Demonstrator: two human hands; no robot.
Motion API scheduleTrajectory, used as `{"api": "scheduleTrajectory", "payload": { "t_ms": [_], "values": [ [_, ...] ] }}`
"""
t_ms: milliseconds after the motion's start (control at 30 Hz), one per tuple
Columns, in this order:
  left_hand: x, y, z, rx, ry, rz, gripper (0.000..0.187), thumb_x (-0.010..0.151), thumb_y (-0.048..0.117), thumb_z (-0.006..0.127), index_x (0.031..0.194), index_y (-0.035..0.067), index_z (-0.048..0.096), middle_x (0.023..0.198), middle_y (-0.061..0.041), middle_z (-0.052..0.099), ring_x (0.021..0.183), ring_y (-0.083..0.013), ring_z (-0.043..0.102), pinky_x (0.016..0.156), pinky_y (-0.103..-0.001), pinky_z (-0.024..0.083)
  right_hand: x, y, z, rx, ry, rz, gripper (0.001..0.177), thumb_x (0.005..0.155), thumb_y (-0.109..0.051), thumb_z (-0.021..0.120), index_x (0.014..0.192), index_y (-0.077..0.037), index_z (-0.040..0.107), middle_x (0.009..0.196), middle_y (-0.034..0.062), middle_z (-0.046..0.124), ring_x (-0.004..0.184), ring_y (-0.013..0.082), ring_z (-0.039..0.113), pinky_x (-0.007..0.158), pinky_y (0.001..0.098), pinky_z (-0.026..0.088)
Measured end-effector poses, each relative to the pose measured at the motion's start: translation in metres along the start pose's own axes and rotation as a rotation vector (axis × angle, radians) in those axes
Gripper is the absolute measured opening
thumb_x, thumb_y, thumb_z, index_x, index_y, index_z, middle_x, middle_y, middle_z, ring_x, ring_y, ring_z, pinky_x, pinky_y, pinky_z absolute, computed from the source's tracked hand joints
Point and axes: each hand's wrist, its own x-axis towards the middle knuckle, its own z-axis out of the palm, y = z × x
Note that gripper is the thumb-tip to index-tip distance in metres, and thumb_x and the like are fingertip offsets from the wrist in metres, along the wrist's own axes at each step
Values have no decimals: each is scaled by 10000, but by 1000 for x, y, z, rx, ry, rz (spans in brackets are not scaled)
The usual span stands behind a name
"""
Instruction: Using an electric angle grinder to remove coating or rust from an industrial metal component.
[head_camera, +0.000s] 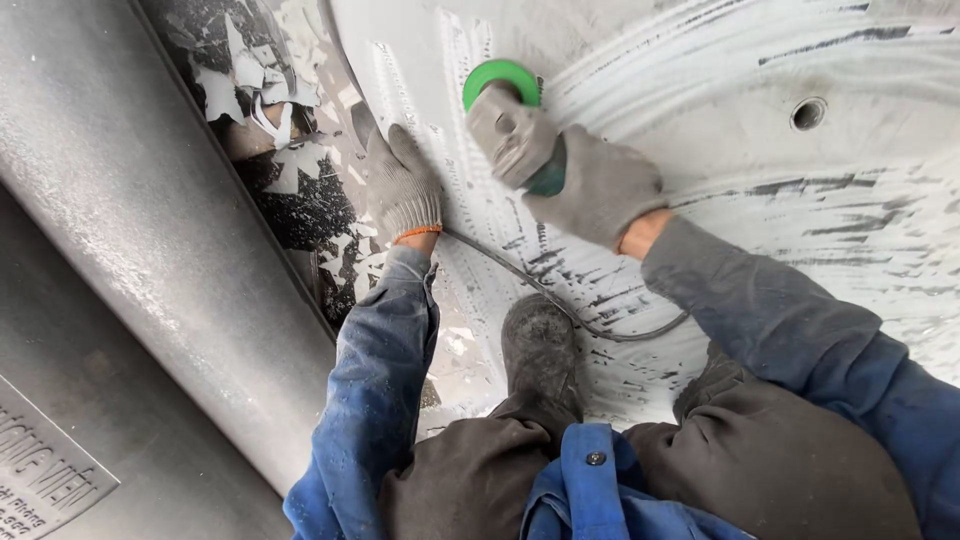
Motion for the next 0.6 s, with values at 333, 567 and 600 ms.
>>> {"api": "scheduleTrajectory", "payload": {
  "t_ms": [333, 567, 600],
  "values": [
    [-3, 8, -10, 32, -28, -84, 573, 1082, 504, 348, 1248, 46, 650, 889, -188, 771, 751, -368, 782, 644, -471, 625, 4, 417, -63, -5, 499, -16, 237, 1151, -278, 676, 1364, -183, 719, 1096, 77, 726, 940, 224, 755, 783, 356, 666],
    [-5, 17, -12, 81, -1, -5, 574, 1122, 491, 349, 1257, 26, 657, 998, -215, 764, 868, -379, 768, 743, -486, 613, 9, 164, -49, -52, 534, 99, 632, 1100, -546, 800, 1339, 2, 596, 1034, 144, 702, 831, 287, 702, 673, 462, 608],
    [-10, 8, -10, 90, -9, 2, 574, 1122, 491, 349, 1257, 26, 657, 998, -215, 764, 868, -379, 768, 743, -486, 613, 1, 121, -32, -43, 533, 110, 632, 1100, -546, 800, 1339, 2, 596, 1034, 144, 702, 831, 287, 702, 673, 462, 608]
  ]
}}
